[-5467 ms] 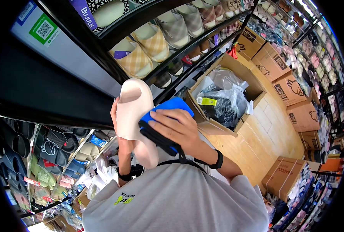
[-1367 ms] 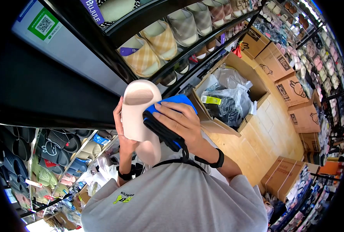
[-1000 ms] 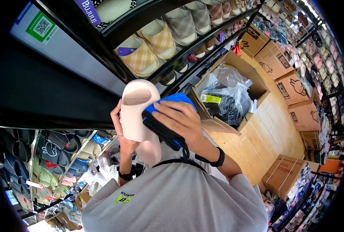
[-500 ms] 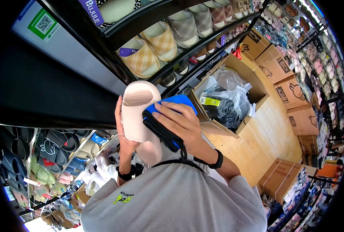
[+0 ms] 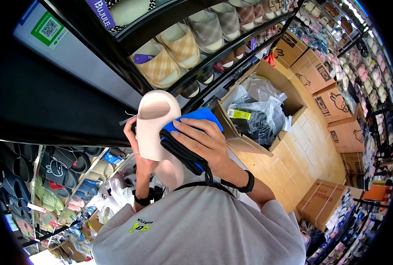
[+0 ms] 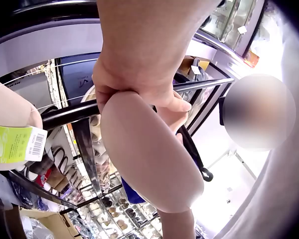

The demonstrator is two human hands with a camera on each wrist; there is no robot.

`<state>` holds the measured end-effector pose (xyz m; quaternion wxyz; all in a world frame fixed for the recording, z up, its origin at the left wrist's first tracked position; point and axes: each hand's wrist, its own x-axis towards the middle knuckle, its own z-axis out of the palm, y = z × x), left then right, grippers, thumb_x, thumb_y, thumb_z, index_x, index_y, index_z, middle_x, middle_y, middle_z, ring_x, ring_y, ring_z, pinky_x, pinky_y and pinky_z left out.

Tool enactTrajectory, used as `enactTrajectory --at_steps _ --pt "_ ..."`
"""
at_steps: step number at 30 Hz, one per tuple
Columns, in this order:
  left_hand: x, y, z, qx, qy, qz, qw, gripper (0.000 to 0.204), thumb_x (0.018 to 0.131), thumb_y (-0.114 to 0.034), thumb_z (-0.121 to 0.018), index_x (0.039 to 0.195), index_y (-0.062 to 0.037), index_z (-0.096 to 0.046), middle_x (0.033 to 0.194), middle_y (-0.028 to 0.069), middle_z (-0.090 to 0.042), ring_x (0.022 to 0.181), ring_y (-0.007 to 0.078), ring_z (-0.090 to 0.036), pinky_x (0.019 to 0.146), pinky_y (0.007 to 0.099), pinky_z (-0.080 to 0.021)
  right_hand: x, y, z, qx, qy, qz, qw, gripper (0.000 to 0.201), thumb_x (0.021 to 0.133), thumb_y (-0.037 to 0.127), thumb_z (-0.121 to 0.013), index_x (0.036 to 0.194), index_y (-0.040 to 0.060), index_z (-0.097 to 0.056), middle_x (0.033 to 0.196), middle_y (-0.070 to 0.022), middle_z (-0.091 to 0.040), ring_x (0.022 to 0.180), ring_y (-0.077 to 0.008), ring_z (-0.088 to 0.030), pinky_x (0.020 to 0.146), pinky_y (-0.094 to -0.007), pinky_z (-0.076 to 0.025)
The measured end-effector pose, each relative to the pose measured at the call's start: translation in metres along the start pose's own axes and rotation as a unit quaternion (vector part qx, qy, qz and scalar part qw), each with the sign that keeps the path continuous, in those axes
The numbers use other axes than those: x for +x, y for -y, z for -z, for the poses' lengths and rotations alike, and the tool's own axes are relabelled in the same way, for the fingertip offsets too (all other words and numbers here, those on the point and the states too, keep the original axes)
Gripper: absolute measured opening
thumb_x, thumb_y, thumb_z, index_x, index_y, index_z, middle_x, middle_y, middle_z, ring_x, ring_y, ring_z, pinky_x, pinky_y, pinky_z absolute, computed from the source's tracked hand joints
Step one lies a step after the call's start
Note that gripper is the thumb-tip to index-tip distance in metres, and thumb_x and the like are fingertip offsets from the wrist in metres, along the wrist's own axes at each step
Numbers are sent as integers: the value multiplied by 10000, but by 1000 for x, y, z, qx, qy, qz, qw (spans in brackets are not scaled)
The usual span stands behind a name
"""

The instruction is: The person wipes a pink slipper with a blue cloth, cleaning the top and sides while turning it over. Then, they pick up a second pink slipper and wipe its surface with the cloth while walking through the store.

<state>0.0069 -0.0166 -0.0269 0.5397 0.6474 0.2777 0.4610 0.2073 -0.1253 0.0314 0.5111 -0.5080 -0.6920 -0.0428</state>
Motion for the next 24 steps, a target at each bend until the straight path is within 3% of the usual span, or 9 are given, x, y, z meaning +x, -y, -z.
enactTrajectory --at_steps 3,7,12,15,17,24 --pt "2 -6 -3 -15 -7 7 1000 1342 747 -637 -950 1636 -75 -117 1442 193 -604 1291 279 -636 1136 406 -471 -1 -1 -4 -10 -17 11 1000 452 853 137 -755 1297 47 -765 1405 -114 -723 1254 -319 -693 977 -440 -554" --pt "4 -14 -7 -47 -23 20 998 1302 770 -603 -947 1653 -55 -162 1527 199 -529 1355 283 -600 1155 414 -459 -2 0 1 -27 10 41 999 440 873 149 -734 1300 45 -762 1404 -118 -723 1253 -318 -693 976 -440 -553" --pt "3 -8 -6 -56 -14 24 998 1246 809 -590 -922 1666 -38 -206 1609 185 -438 1431 283 -547 1184 424 -445 2 0 5 -14 7 3 1000 453 872 138 -721 1313 40 -752 1403 -121 -722 1247 -320 -692 986 -438 -548" --pt "4 -5 -5 -49 0 -7 999 1277 802 -654 -899 1670 -36 -194 1616 175 -432 1447 285 -535 1195 427 -441 -3 1 -3 -36 -14 34 999 471 866 138 -723 1326 41 -744 1400 -120 -723 1238 -316 -696 985 -435 -548" --pt "6 -8 -6 -51 -14 -19 998 1338 768 -732 -878 1676 -32 -187 1630 173 -412 1453 287 -530 1199 431 -440 -3 6 3 -38 23 45 998 468 865 137 -724 1322 39 -745 1398 -118 -724 1237 -316 -698 980 -433 -549" --pt "5 -19 -11 -49 -9 7 999 1361 759 -801 -831 1675 -18 -200 1645 167 -391 1466 286 -519 1207 437 -437 -1 0 3 -26 4 39 999 452 865 152 -731 1302 41 -756 1389 -118 -729 1236 -321 -698 970 -432 -554"
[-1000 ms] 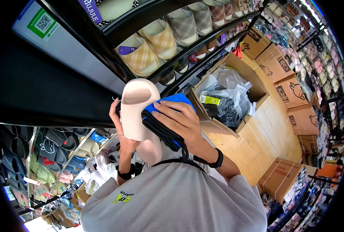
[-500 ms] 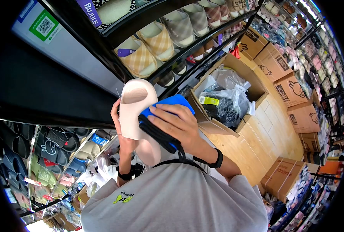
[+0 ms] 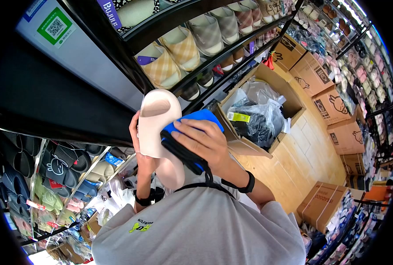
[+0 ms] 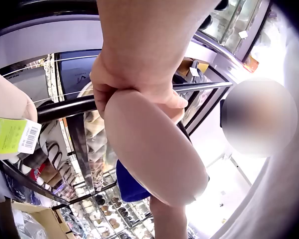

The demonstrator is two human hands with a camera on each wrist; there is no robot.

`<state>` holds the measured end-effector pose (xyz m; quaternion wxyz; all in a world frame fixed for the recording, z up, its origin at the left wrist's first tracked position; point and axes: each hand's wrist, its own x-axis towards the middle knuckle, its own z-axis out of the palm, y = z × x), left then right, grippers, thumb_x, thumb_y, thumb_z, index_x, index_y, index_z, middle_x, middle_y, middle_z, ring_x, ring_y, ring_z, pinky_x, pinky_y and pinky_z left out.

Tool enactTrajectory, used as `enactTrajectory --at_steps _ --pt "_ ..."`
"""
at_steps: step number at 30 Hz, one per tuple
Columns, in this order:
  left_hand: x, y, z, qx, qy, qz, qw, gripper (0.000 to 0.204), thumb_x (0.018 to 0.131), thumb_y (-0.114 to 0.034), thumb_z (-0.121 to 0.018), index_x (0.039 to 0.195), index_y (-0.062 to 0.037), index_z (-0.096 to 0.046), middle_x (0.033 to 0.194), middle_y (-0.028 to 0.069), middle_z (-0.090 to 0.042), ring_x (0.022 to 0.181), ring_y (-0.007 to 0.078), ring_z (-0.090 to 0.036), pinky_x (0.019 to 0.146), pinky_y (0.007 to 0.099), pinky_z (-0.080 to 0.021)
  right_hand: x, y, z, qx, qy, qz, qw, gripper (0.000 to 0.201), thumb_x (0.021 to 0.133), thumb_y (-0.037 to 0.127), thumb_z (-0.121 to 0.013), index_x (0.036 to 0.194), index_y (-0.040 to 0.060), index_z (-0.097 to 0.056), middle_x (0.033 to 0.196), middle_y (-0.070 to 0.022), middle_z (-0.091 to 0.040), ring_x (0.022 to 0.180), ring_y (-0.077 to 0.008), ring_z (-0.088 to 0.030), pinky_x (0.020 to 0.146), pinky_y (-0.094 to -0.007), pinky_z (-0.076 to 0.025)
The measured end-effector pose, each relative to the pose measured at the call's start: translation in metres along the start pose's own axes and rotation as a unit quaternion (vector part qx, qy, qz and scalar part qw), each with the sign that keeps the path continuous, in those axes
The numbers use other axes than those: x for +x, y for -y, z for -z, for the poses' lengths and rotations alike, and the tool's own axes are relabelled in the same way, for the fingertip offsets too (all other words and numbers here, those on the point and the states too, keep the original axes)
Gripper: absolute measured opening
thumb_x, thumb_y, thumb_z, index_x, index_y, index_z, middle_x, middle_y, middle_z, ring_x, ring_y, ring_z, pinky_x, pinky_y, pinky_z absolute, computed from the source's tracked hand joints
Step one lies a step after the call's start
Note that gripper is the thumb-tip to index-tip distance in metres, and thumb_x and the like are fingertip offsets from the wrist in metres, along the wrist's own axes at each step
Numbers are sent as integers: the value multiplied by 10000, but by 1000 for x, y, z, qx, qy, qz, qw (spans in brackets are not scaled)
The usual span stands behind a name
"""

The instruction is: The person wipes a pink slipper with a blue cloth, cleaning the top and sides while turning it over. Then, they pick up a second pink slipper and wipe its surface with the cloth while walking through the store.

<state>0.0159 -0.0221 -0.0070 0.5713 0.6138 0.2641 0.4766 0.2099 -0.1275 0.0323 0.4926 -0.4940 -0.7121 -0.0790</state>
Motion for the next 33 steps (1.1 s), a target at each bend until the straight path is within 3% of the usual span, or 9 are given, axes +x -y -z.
enactTrajectory --at_steps 3,5,11,15,27,30,33 --pt "1 5 2 -9 -13 -6 1000 1368 753 -818 -820 1676 -17 -206 1639 172 -401 1473 286 -512 1212 436 -432 0 8 -3 2 3 32 999 428 873 156 -738 1285 46 -765 1379 -126 -733 1225 -322 -705 961 -433 -559" --pt "0 12 6 -28 37 -51 998 1390 734 -826 -828 1679 -15 -212 1641 175 -403 1479 288 -506 1217 436 -425 1 4 -2 4 4 22 1000 424 874 156 -737 1283 48 -766 1380 -124 -733 1228 -321 -705 962 -431 -558" --pt "1 1 1 -17 2 -2 1000 1421 711 -840 -832 1686 -14 -209 1639 178 -416 1476 292 -508 1210 439 -434 -3 6 -2 -7 -6 2 1000 415 879 149 -724 1278 44 -766 1374 -116 -737 1237 -309 -704 972 -428 -557" --pt "-1 11 3 -55 -9 -17 998 1420 704 -833 -841 1681 -15 -214 1633 177 -427 1464 293 -522 1205 441 -441 -2 3 -2 -10 8 4 1000 431 878 150 -724 1294 44 -758 1377 -107 -736 1236 -307 -705 978 -431 -556" --pt "0 8 7 40 3 -19 999 1422 689 -846 -829 1674 -8 -237 1648 175 -412 1463 286 -524 1205 434 -441 5 8 4 15 10 -54 998 451 876 148 -721 1312 40 -756 1388 -123 -730 1247 -319 -698 986 -439 -552" --pt "2 0 3 37 -8 -16 999 1421 687 -829 -846 1677 -9 -242 1641 174 -430 1461 278 -526 1204 427 -440 -1 5 -5 -7 -6 -8 1000 434 881 144 -713 1299 35 -759 1383 -123 -733 1243 -316 -700 977 -431 -556" --pt "4 -9 0 26 -33 53 998 1414 685 -805 -868 1677 -10 -250 1623 174 -457 1462 272 -526 1204 424 -438 -2 5 -4 -11 10 5 1000 432 879 142 -713 1294 32 -759 1383 -122 -733 1237 -313 -702 977 -429 -558"
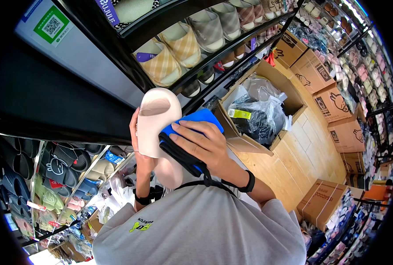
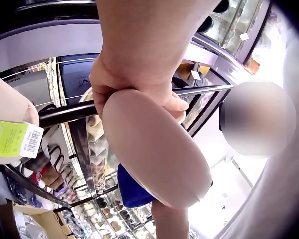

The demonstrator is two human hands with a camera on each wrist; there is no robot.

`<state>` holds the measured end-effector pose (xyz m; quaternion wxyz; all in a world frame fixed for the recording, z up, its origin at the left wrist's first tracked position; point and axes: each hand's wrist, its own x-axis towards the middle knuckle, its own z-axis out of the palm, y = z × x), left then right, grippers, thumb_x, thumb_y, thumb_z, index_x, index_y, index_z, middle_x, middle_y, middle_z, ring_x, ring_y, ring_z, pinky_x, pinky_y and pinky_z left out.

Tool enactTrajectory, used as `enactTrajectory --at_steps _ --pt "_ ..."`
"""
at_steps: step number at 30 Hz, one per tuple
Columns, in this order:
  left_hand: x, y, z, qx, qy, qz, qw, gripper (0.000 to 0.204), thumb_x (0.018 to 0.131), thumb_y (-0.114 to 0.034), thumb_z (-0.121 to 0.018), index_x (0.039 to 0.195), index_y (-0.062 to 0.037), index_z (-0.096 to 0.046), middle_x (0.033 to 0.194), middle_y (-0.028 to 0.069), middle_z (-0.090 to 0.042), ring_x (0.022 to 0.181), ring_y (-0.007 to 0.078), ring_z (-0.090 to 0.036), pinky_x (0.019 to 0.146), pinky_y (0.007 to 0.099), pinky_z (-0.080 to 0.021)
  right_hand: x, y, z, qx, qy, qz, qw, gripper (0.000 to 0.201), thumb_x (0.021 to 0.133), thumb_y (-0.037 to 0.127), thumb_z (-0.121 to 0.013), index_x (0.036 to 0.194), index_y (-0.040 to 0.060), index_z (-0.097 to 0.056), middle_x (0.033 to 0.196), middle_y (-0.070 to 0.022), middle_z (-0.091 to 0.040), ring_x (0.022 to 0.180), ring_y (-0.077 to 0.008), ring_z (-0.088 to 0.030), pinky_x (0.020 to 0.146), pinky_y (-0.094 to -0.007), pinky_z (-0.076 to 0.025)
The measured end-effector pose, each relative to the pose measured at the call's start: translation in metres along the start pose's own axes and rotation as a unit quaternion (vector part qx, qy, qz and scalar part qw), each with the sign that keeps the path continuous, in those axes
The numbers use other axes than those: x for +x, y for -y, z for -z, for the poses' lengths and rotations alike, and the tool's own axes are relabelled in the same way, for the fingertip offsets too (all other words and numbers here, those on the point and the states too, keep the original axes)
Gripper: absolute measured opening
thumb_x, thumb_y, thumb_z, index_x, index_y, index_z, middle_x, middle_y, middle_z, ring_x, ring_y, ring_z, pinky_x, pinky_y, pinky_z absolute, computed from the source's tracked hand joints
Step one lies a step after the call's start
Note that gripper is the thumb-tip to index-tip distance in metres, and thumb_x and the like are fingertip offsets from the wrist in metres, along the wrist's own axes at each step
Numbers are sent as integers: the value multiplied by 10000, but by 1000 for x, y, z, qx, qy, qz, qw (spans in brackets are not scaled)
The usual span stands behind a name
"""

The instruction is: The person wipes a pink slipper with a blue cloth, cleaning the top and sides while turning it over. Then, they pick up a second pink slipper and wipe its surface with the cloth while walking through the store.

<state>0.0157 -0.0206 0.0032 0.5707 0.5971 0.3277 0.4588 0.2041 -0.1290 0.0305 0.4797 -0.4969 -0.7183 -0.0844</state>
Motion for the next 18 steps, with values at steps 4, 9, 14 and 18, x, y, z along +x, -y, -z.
enactTrajectory --at_steps 4,9,14,18 --pt "-1 11 5 -41 47 -58 996 1403 705 -777 -882 1683 -14 -228 1598 172 -487 1446 276 -540 1196 421 -443 7 0 4 30 -5 -60 998 451 865 139 -726 1302 31 -759 1383 -128 -732 1240 -315 -701 990 -436 -556" --pt "-1 10 4 -7 20 -68 997 1408 707 -831 -838 1673 -10 -227 1572 172 -499 1414 271 -560 1164 419 -468 3 3 0 7 -5 -16 1000 438 870 148 -716 1289 35 -768 1387 -123 -730 1233 -329 -704 977 -434 -558" --pt "-1 32 18 10 67 -100 993 1405 708 -874 -798 1648 3 -230 1543 184 -504 1358 261 -589 1118 416 -492 3 3 -3 8 -16 -19 1000 424 874 149 -714 1280 40 -772 1386 -117 -731 1230 -322 -706 954 -431 -564" --pt "-2 16 10 -26 21 -51 998 1400 707 -876 -796 1640 4 -235 1555 184 -486 1359 263 -590 1122 417 -493 2 5 -5 7 -23 -16 1000 427 861 135 -734 1276 42 -774 1386 -115 -732 1232 -316 -705 960 -430 -563"
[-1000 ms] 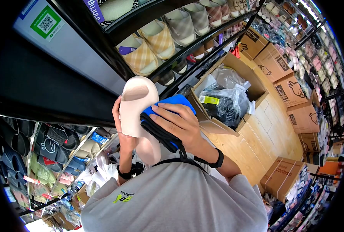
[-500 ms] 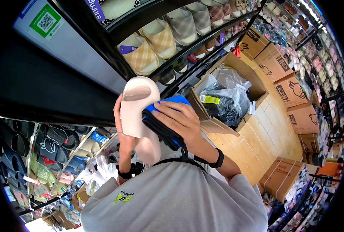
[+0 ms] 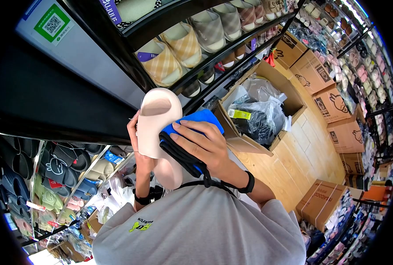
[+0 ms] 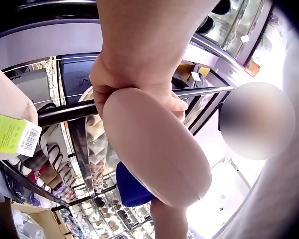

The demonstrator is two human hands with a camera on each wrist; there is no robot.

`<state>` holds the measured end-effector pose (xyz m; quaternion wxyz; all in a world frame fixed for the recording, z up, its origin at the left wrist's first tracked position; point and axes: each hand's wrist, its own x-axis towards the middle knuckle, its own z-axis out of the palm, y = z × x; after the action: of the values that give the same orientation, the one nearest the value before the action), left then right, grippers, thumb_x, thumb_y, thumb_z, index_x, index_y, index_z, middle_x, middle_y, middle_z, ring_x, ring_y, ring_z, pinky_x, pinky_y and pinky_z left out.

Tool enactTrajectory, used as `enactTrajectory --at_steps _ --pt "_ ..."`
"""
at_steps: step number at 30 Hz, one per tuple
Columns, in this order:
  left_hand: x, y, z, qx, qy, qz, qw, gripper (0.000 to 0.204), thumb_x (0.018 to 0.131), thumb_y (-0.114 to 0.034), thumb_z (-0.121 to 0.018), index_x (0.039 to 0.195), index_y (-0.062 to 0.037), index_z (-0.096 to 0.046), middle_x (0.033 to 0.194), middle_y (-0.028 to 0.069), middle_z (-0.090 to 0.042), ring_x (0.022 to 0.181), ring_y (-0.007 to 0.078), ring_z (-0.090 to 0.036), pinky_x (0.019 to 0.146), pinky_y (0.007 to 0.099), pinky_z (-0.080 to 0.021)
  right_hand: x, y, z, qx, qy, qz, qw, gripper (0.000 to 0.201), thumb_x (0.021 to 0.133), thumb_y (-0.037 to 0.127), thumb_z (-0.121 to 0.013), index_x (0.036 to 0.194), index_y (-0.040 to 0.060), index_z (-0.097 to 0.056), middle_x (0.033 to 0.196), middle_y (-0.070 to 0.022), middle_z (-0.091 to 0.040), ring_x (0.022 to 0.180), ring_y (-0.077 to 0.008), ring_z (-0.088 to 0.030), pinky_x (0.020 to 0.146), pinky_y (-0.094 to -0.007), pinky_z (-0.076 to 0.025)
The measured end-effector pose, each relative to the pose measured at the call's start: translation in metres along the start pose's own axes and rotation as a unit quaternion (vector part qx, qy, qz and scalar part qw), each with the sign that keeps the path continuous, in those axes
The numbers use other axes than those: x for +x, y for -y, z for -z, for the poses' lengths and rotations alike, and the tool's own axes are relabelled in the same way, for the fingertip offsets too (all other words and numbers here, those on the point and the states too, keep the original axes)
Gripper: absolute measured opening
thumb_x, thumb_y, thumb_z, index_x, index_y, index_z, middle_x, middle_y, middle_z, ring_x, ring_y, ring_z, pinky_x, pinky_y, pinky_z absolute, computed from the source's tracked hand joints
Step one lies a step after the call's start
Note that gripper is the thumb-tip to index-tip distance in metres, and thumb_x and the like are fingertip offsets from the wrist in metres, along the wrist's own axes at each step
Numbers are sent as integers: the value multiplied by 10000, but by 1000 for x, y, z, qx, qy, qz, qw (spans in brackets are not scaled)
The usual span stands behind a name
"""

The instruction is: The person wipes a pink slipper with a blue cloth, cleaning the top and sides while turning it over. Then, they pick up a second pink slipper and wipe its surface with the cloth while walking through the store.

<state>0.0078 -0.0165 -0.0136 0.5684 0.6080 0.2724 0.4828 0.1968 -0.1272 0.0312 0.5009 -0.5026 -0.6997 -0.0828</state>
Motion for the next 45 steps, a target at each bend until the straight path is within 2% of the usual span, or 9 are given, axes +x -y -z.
enactTrajectory --at_steps 2,6,8,11,18,27,32,37,45 --pt "-1 4 5 90 33 -62 993 1043 986 -767 -569 1619 36 -363 1608 179 -393 1492 295 -470 1210 427 -416 1 1 2 1 -4 0 1000 432 855 132 -743 1276 41 -774 1385 -116 -733 1234 -316 -704 965 -428 -562" --pt "-1 5 3 59 26 -62 996 925 1003 -601 -667 1613 30 -376 1593 168 -418 1480 272 -483 1208 415 -419 5 -1 5 27 15 -43 999 450 844 138 -759 1283 38 -771 1375 -122 -736 1235 -321 -702 980 -428 -557" --pt "-2 1 2 20 0 14 1000 1305 745 -762 -872 1622 4 -282 1577 162 -470 1400 267 -569 1185 425 -452 6 0 4 41 3 -68 997 453 844 139 -760 1286 37 -770 1374 -123 -736 1235 -322 -701 983 -429 -556" --pt "0 -2 2 29 -13 17 999 1243 782 -701 -887 1619 8 -305 1584 160 -472 1404 264 -569 1197 426 -441 5 1 6 -4 28 -3 1000 433 864 128 -731 1285 31 -767 1384 -130 -731 1246 -318 -696 998 -433 -550" --pt "0 5 6 5 17 -3 1000 1200 818 -629 -893 1648 12 -310 1619 180 -463 1438 280 -555 1199 422 -443 12 2 6 10 18 -48 999 443 867 122 -721 1297 24 -757 1395 -135 -727 1242 -332 -693 1008 -424 -545" --pt "2 -7 2 26 26 9 999 1334 773 -730 -872 1692 22 -264 1615 210 -504 1450 288 -554 1207 426 -445 12 0 5 12 17 -57 998 420 893 143 -716 1297 35 -759 1388 -112 -732 1247 -314 -696 1002 -434 -555" --pt "3 5 2 16 32 -54 998 1337 749 -721 -895 1679 24 -289 1606 206 -511 1443 287 -561 1194 421 -458 7 4 -1 -22 13 37 999 409 877 155 -723 1267 37 -764 1374 -123 -735 1218 -316 -703 979 -442 -561" --pt "1 5 7 11 18 -3 1000 1313 753 -755 -871 1646 28 -311 1606 211 -498 1450 292 -548 1198 427 -450 13 -3 1 -13 5 -42 999 411 879 134 -720 1276 39 -764 1376 -122 -736 1232 -322 -700 981 -423 -566" --pt "-1 9 7 -31 -2 1 1000 1371 698 -781 -885 1630 19 -277 1601 202 -480 1436 282 -558 1180 427 -467 12 0 0 -12 19 24 999 408 878 150 -723 1267 39 -766 1361 -116 -742 1208 -324 -708 958 -426 -565"
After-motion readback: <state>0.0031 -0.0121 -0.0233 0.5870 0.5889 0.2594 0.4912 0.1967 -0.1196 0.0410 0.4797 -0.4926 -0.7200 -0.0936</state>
